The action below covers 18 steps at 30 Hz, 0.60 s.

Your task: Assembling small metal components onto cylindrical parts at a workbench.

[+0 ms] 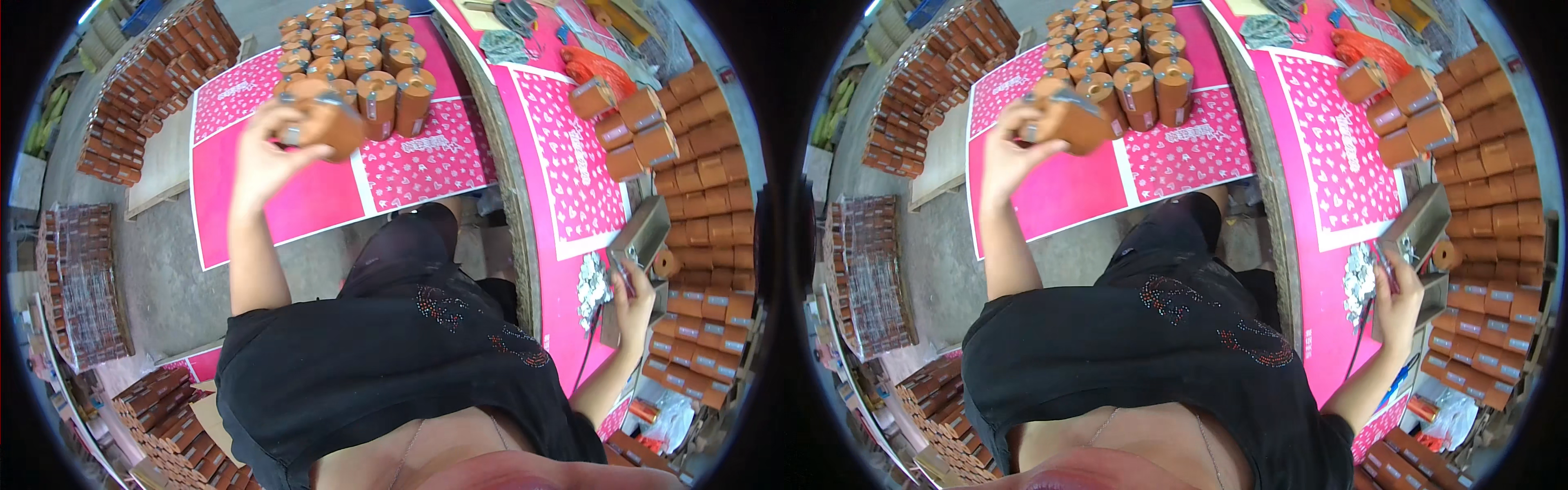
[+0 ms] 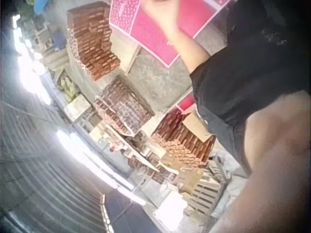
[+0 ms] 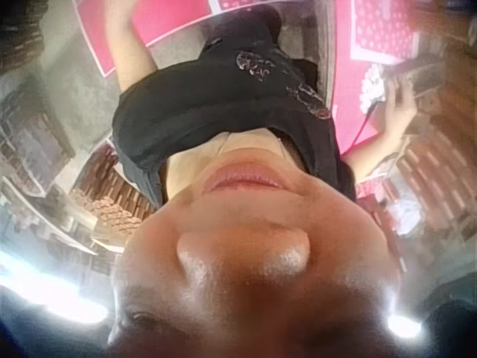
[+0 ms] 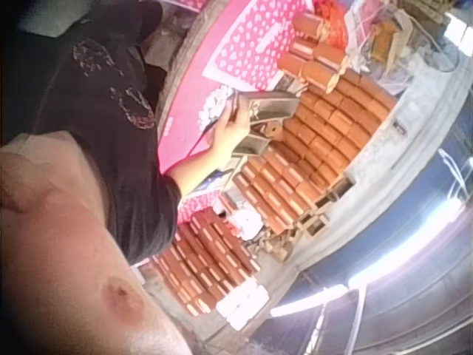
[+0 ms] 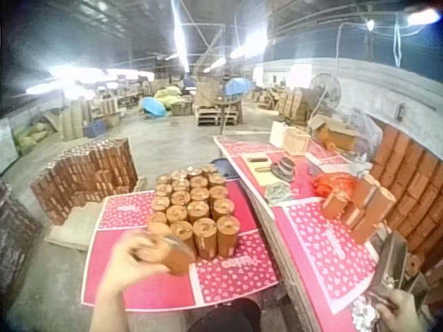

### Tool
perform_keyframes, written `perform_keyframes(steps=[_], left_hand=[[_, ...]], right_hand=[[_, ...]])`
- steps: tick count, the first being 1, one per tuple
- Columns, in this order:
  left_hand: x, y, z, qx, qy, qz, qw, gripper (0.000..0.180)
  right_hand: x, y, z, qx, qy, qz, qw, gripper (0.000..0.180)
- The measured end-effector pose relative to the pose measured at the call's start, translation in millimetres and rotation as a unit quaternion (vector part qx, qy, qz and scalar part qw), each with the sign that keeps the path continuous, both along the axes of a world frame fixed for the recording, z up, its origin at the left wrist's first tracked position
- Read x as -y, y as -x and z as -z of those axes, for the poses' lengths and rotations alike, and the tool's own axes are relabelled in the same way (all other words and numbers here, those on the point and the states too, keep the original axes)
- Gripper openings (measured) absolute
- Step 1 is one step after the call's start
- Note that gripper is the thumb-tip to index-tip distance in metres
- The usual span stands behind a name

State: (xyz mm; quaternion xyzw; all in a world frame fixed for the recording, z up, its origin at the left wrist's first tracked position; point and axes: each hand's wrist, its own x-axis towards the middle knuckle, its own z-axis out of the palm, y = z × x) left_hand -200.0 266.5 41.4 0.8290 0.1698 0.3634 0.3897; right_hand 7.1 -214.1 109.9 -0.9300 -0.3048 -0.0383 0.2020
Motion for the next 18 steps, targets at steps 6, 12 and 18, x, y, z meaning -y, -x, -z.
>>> perform_keyframes(steps=[6, 12, 18], left_hand=[[-123, 36, 53, -0.154, -0.006, -0.331, 0.931, 0.039], [-128, 8, 196, -0.248, 0.106, -0.257, 0.928, 0.038], [-78, -44, 272, -0.151, 0.033, -0.259, 0.954, 0.045]], right_hand=[[-17, 9, 31, -0.032, -0.004, 0.031, 0.999, 0.026], [-20, 16, 37, -0.06, -0.015, 0.091, 0.994, 0.026], [-27, 17, 44, -0.06, 0.015, 0.118, 0.991, 0.025]])
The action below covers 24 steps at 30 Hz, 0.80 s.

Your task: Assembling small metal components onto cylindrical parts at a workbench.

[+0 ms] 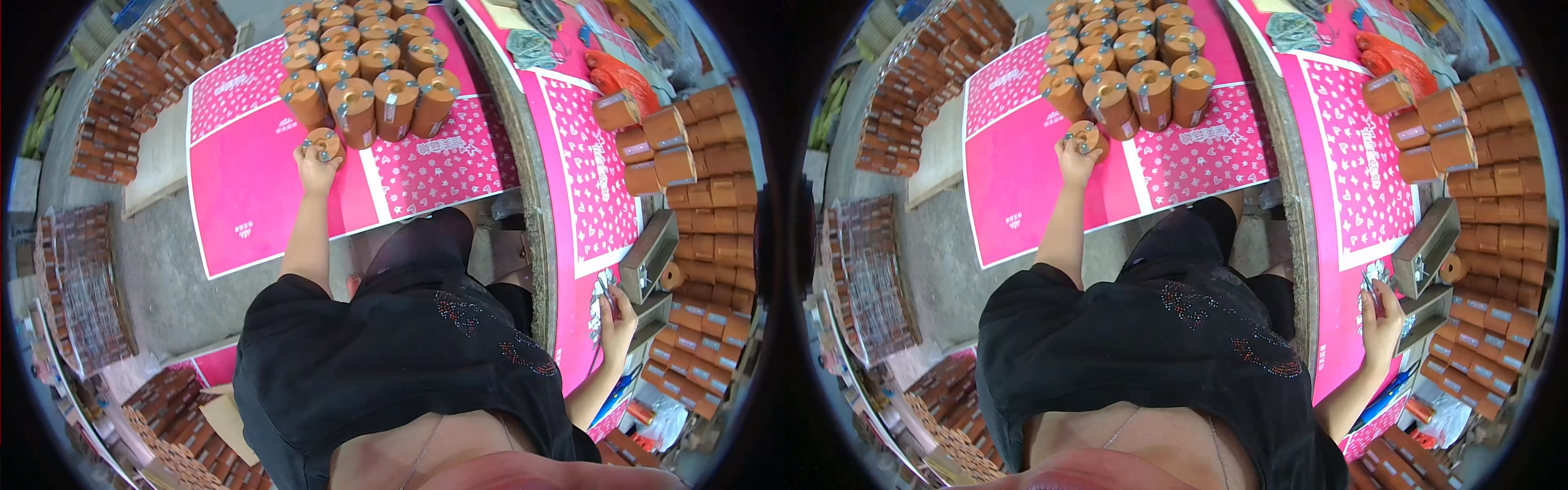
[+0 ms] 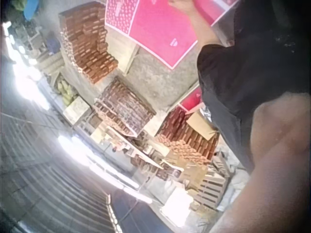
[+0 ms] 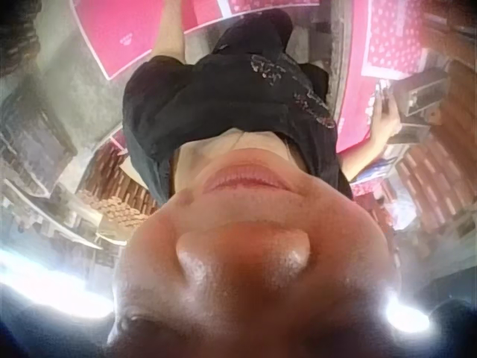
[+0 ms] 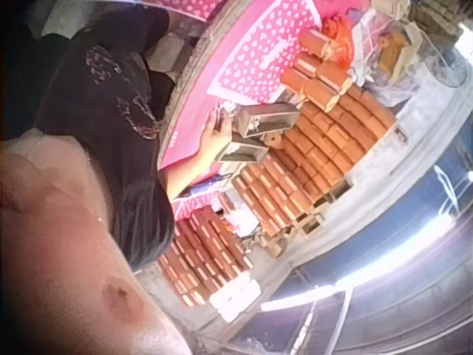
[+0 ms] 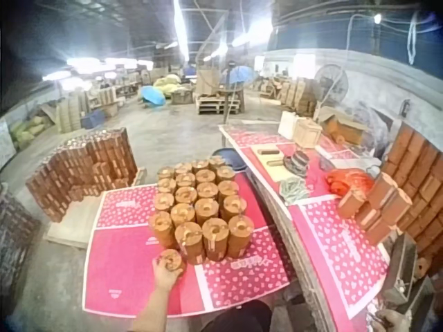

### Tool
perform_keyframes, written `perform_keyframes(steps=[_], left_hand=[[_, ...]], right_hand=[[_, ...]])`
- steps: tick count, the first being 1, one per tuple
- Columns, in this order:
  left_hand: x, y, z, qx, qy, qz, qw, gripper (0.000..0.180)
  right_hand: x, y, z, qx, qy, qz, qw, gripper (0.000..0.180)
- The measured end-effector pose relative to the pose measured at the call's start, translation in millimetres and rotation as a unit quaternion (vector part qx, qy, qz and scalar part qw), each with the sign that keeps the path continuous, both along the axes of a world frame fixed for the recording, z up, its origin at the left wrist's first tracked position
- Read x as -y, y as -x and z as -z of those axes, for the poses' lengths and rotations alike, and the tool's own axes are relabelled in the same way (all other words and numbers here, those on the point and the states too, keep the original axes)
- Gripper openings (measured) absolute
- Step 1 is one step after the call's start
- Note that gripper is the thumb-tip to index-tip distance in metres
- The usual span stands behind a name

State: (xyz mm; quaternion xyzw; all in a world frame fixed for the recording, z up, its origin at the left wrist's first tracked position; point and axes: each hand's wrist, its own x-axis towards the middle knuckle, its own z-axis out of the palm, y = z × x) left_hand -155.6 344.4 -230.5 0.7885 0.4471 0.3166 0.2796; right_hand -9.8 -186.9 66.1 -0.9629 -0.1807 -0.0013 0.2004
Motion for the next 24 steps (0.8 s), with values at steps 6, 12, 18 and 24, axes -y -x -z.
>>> perform_keyframes(steps=[6, 12, 18, 24], left_hand=[[-8, -11, -1, -0.009, 0.023, 0.004, 1.0, 0.049], [-22, -33, -16, -0.069, -0.178, 0.11, 0.975, 0.049], [13, -78, -160, 0.224, -0.272, -0.023, 0.936, 0.037], [186, -227, -307, 0.439, -0.069, 0.415, 0.794, 0.039]], right_hand=[[0, -3, 10, -0.007, -0.03, -0.026, 0.999, 0.024], [17, -7, 31, -0.049, -0.119, -0.003, 0.992, 0.024], [41, -13, 84, -0.12, -0.335, 0.085, 0.931, 0.021], [48, -6, 124, -0.083, -0.5, 0.18, 0.843, 0.018]])
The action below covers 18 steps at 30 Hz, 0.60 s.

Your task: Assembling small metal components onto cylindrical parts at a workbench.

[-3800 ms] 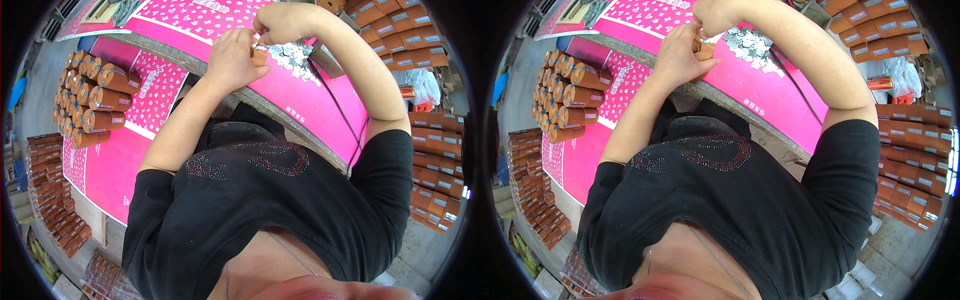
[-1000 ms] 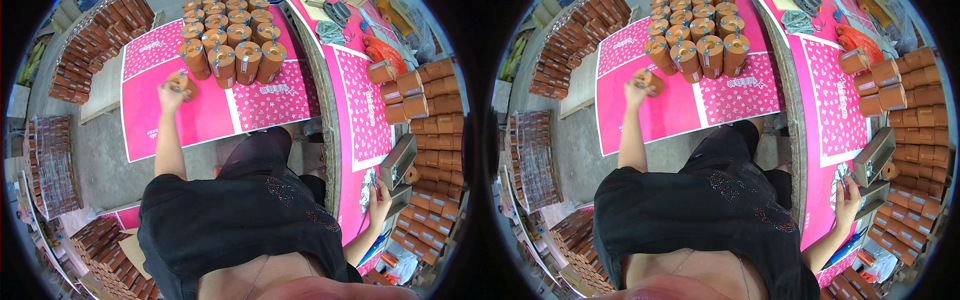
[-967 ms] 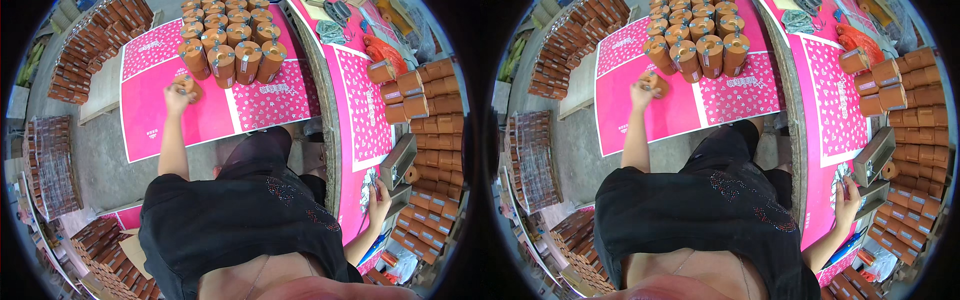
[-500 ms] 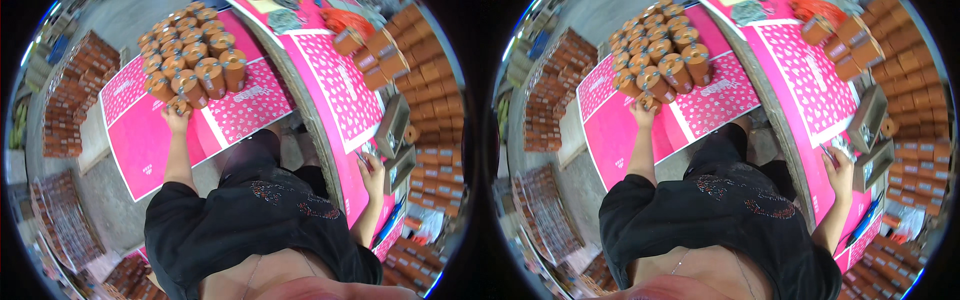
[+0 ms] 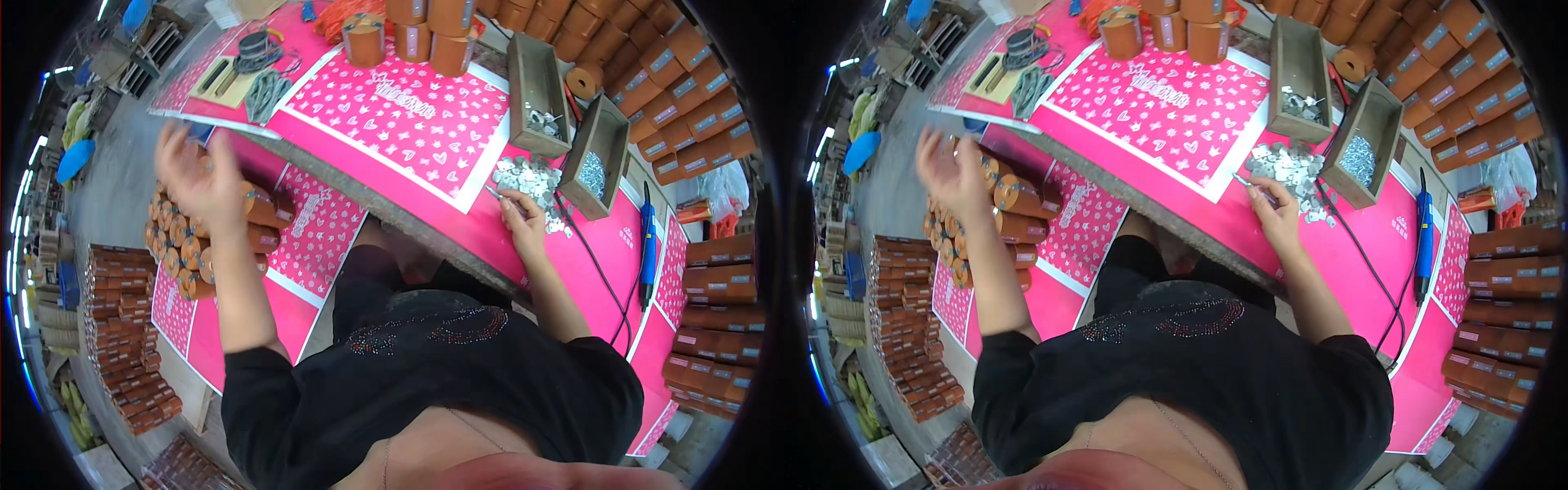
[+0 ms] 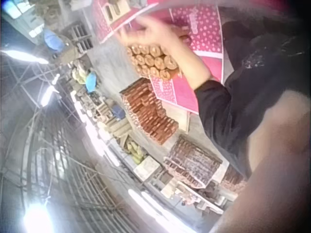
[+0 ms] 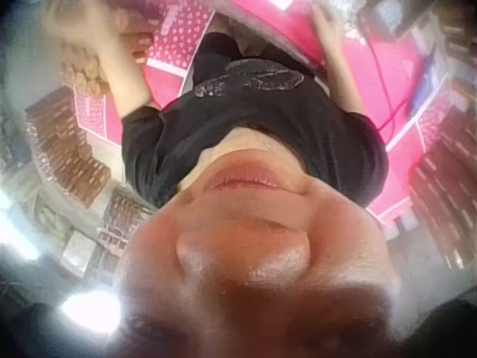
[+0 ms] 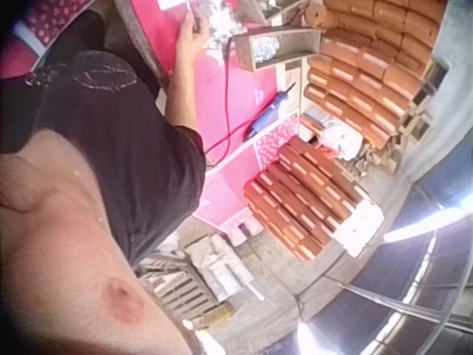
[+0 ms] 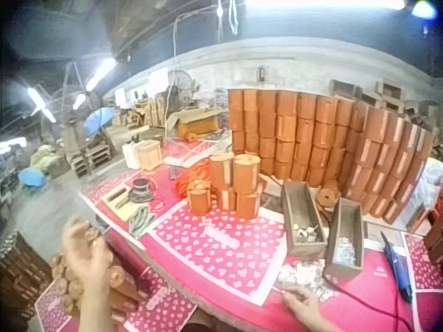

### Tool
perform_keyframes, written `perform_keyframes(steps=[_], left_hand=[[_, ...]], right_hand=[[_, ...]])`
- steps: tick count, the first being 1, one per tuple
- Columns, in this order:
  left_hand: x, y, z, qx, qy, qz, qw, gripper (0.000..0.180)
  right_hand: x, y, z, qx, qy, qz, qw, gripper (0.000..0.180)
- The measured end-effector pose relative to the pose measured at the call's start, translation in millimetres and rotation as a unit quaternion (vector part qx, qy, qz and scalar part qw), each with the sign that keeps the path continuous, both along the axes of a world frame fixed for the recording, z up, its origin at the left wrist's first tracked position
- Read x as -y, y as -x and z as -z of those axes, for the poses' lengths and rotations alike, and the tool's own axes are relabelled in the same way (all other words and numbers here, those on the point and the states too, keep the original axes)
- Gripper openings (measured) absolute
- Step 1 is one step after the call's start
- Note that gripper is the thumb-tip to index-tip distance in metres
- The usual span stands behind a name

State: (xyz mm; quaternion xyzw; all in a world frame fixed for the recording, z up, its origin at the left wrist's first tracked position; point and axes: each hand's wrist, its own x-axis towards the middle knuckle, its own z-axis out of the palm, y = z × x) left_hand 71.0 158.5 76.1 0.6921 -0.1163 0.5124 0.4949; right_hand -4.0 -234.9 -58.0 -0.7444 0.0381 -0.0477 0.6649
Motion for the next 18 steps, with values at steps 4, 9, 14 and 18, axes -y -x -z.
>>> perform_keyframes(steps=[4, 9, 14, 18], left_hand=[[102, -95, -31, -0.048, -0.262, 0.097, 0.959, 0.041], [211, -205, -23, -0.114, -0.275, 0.211, 0.931, 0.058], [225, -238, -20, -0.085, -0.317, 0.127, 0.936, 0.052], [213, -232, -17, -0.073, -0.338, 0.143, 0.927, 0.047]], right_hand=[[1, 2, 1, 0.025, -0.042, -0.036, 0.998, 0.017], [4, -2, -5, 0.028, -0.052, -0.056, 0.997, 0.018], [2, -9, 7, 0.074, -0.039, -0.068, 0.994, 0.019], [1, -8, -1, 0.085, -0.008, -0.086, 0.993, 0.019]])
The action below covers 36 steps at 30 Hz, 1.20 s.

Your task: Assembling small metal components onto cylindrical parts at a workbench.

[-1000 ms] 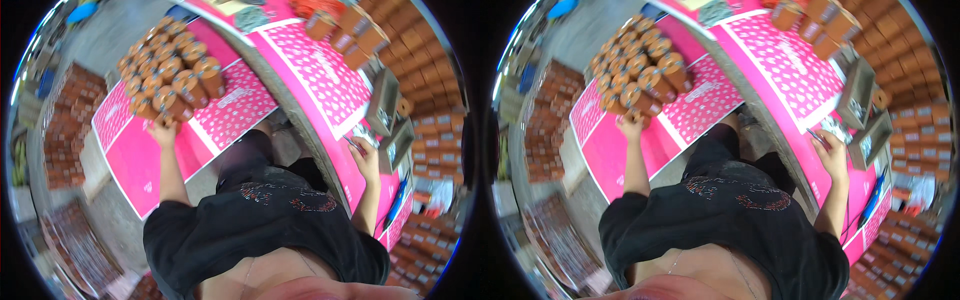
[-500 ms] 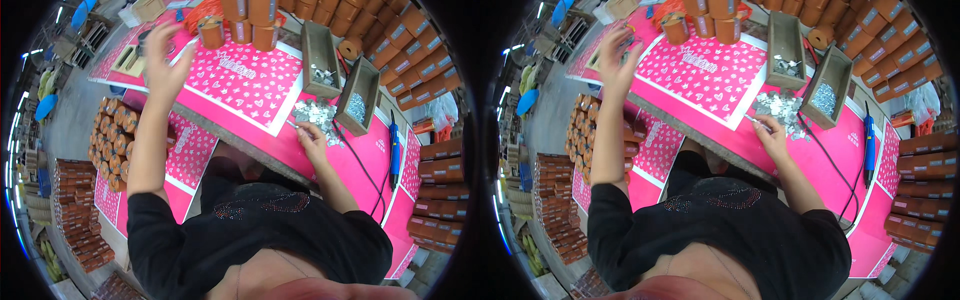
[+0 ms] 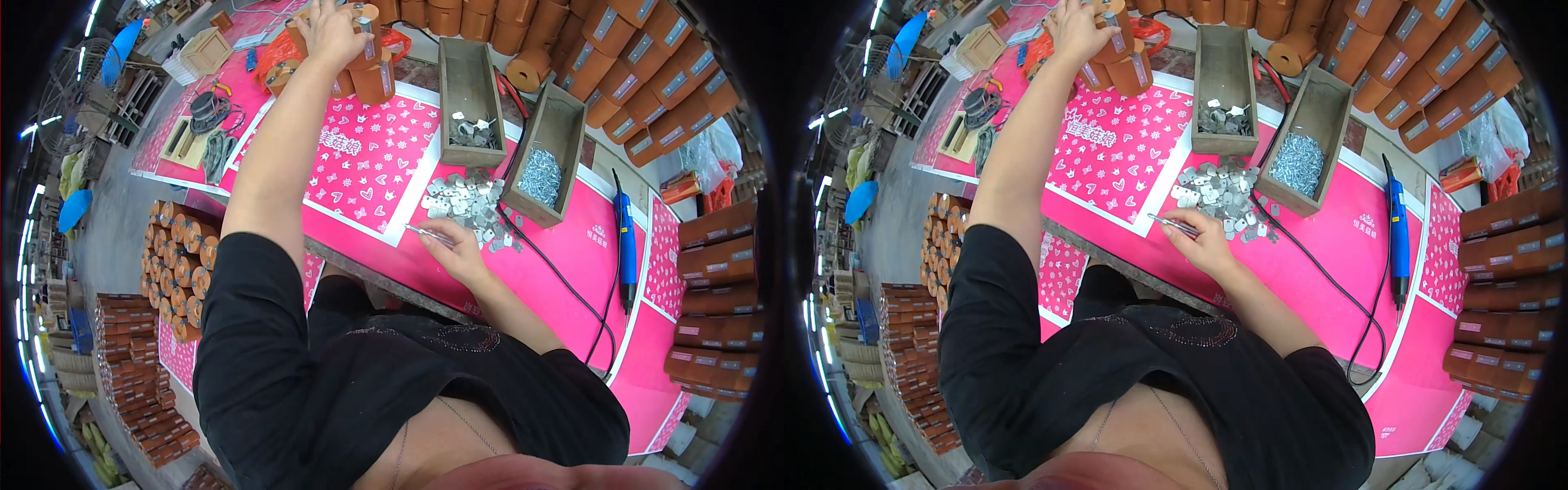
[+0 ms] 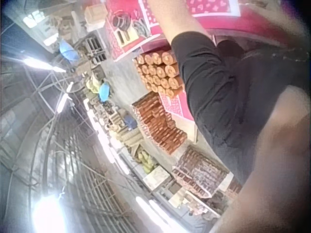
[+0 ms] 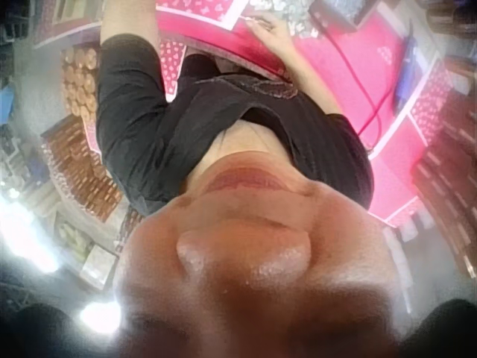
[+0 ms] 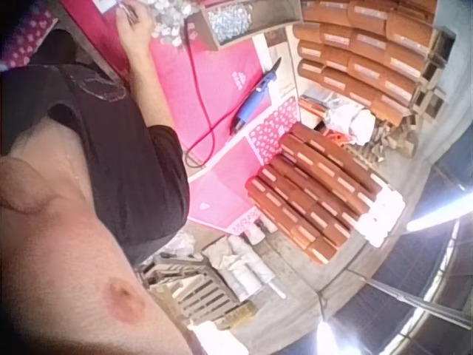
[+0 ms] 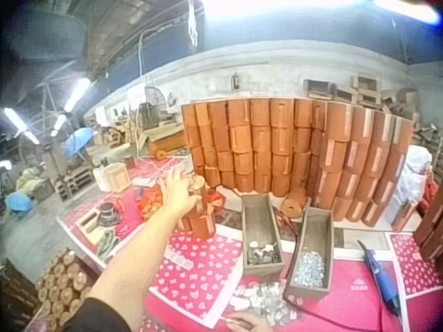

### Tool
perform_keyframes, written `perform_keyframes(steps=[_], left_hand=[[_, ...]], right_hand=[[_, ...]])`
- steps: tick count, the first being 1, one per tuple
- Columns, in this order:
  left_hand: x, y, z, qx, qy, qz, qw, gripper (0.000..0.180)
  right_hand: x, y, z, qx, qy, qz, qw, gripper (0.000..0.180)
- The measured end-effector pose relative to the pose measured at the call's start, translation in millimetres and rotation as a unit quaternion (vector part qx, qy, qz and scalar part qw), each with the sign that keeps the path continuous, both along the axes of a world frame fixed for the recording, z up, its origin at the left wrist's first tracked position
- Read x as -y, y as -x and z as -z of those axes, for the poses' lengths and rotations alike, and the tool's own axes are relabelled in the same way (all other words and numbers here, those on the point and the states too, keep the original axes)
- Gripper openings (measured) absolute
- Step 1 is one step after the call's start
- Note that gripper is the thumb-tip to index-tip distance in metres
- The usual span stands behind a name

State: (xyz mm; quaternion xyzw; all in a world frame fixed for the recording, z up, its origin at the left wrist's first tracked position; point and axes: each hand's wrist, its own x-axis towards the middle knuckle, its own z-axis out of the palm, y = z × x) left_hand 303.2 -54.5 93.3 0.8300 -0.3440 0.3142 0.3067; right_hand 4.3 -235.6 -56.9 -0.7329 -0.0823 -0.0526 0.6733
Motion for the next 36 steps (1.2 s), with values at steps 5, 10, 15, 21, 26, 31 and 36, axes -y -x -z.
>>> perform_keyframes(steps=[5, 10, 15, 21, 26, 31, 36], left_hand=[[6, 101, 7, 0.018, 0.006, -0.007, 1.0, 0.038], [-37, 236, 27, -0.161, 0.028, 0.016, 0.986, 0.036], [-39, 295, 60, -0.262, 0.038, 0.056, 0.963, 0.035], [-35, 307, 75, -0.206, 0.095, 0.041, 0.973, 0.041], [-37, 315, 79, -0.209, 0.135, 0.064, 0.967, 0.038], [-34, 318, 82, -0.231, 0.151, 0.034, 0.961, 0.031], [-34, 318, 84, -0.235, 0.163, 0.04, 0.957, 0.029]], right_hand=[[-1, 13, 0, -0.018, -0.077, 0.043, 0.996, 0.025], [-3, 26, -20, -0.04, -0.117, 0.02, 0.992, 0.023], [-1, 15, -12, 0.027, -0.112, 0.115, 0.987, 0.016], [-10, 12, -53, 0.043, -0.159, 0.082, 0.983, 0.016], [-17, 20, -96, 0.039, -0.042, 0.061, 0.996, 0.015], [-24, 20, -104, 0.032, -0.027, 0.036, 0.998, 0.018], [-29, 16, -102, 0.061, 0.052, 0.018, 0.997, 0.021]])
